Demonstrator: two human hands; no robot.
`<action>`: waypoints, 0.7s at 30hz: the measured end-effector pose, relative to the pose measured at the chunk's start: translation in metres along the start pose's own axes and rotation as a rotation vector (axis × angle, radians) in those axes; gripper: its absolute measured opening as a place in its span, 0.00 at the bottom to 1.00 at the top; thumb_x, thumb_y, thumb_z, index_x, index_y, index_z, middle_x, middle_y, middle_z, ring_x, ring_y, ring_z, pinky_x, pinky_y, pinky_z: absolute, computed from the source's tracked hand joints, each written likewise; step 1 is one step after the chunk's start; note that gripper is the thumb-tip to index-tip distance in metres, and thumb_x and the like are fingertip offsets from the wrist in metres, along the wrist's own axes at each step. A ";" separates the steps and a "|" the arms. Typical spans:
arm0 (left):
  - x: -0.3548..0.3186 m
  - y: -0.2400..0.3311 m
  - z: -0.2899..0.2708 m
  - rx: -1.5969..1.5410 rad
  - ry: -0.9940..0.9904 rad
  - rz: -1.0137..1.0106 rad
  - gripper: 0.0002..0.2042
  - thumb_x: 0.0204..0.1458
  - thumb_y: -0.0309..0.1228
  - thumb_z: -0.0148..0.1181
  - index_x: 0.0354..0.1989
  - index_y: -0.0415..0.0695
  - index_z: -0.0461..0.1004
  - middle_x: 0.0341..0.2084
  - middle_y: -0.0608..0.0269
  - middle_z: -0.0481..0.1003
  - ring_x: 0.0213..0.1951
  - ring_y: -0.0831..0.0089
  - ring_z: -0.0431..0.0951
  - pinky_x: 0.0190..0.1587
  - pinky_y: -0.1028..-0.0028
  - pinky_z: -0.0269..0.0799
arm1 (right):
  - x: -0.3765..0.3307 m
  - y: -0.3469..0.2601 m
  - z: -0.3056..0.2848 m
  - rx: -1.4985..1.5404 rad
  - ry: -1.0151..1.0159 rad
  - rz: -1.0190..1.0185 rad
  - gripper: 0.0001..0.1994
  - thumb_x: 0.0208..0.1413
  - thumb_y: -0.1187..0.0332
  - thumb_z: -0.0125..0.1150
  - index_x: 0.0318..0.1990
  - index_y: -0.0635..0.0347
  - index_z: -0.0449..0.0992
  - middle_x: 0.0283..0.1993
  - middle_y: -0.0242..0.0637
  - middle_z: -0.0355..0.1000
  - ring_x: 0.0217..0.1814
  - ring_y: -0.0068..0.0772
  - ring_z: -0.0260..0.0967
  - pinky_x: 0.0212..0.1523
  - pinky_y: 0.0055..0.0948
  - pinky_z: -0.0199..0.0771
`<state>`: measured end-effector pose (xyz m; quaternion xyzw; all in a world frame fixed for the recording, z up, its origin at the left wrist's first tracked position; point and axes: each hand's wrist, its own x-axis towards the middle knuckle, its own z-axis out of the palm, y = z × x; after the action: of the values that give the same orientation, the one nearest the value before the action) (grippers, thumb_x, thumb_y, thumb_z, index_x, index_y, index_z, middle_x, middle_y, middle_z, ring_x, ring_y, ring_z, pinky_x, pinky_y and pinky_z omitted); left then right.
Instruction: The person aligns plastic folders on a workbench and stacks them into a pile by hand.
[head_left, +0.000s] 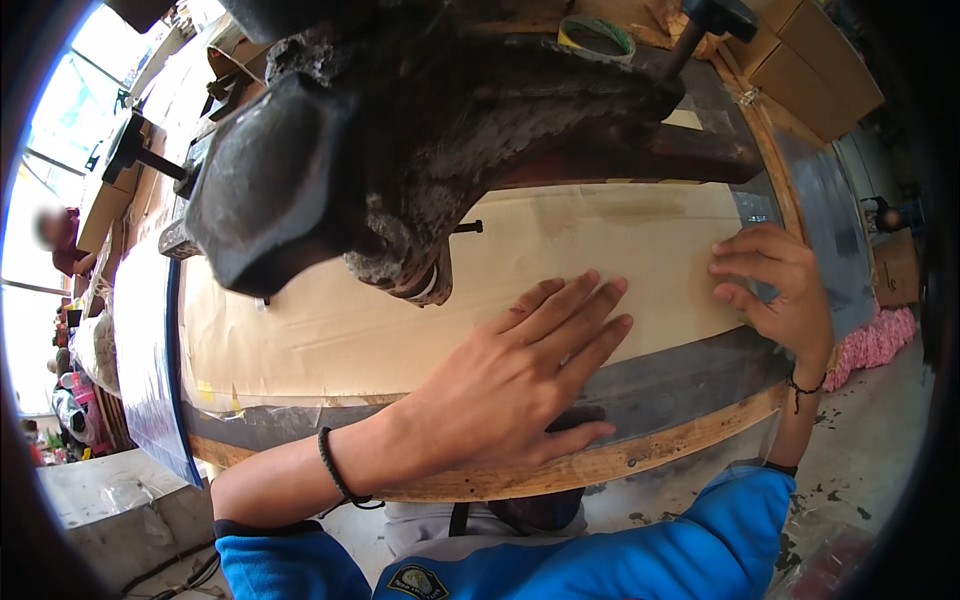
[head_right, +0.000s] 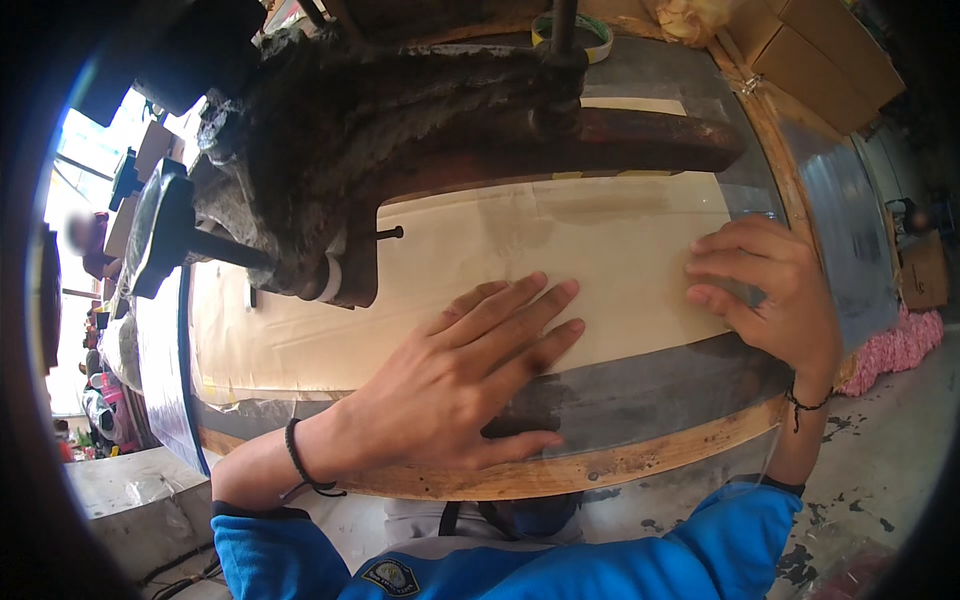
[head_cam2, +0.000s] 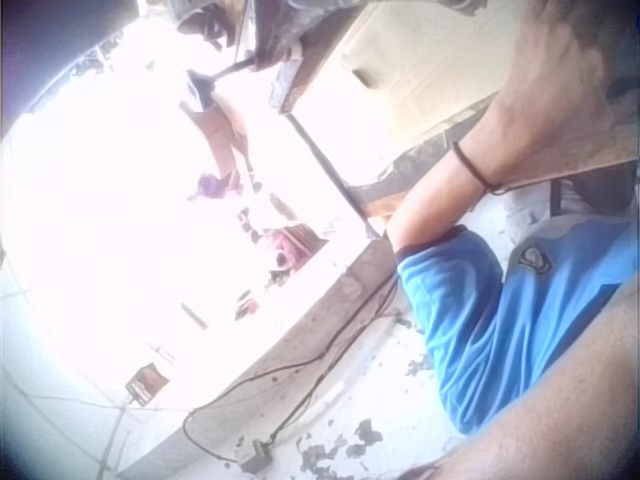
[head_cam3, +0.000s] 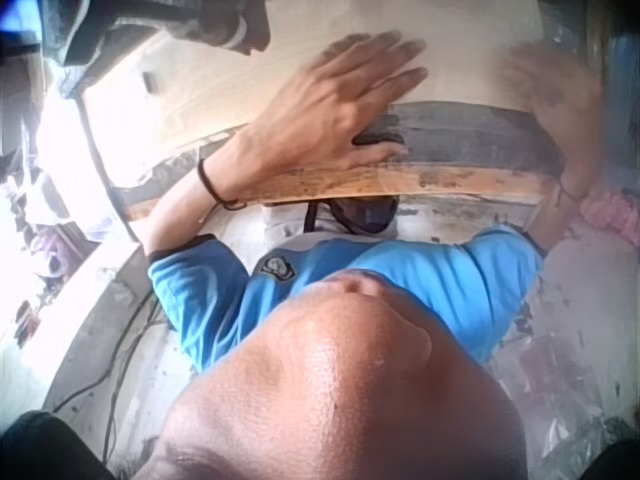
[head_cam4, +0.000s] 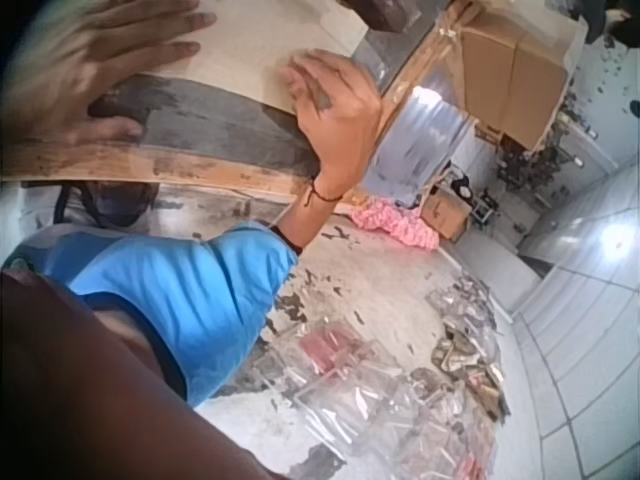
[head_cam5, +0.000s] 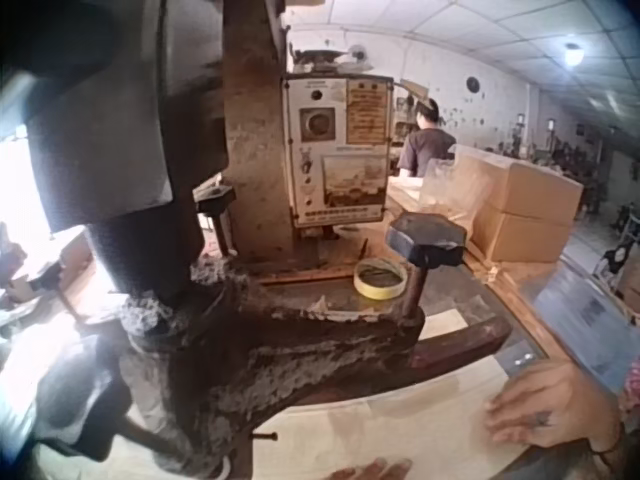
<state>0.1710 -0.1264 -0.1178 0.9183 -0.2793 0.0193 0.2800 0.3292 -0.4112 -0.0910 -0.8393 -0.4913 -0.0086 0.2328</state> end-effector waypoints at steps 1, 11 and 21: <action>0.001 -0.001 -0.001 0.009 0.005 -0.016 0.37 0.55 0.51 0.63 0.67 0.37 0.63 0.69 0.44 0.60 0.71 0.49 0.59 0.70 0.52 0.58 | 0.000 0.000 0.000 -0.002 0.000 0.011 0.11 0.44 0.70 0.76 0.36 0.62 0.84 0.43 0.40 0.81 0.47 0.42 0.77 0.51 0.38 0.76; 0.003 -0.003 -0.002 0.035 -0.018 -0.075 0.37 0.56 0.50 0.62 0.68 0.38 0.62 0.71 0.45 0.57 0.73 0.50 0.55 0.73 0.52 0.51 | 0.001 0.000 0.002 -0.034 -0.010 0.015 0.12 0.48 0.70 0.73 0.40 0.64 0.84 0.48 0.41 0.81 0.57 0.45 0.75 0.57 0.39 0.75; 0.006 -0.005 -0.003 0.040 -0.033 -0.103 0.37 0.55 0.49 0.63 0.68 0.39 0.62 0.71 0.46 0.58 0.73 0.51 0.55 0.73 0.52 0.51 | 0.003 -0.001 0.003 -0.035 -0.014 0.023 0.11 0.49 0.71 0.71 0.39 0.66 0.83 0.49 0.44 0.80 0.56 0.48 0.76 0.57 0.40 0.75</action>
<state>0.1788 -0.1241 -0.1168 0.9371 -0.2356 -0.0046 0.2576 0.3298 -0.4071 -0.0925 -0.8489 -0.4829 -0.0086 0.2148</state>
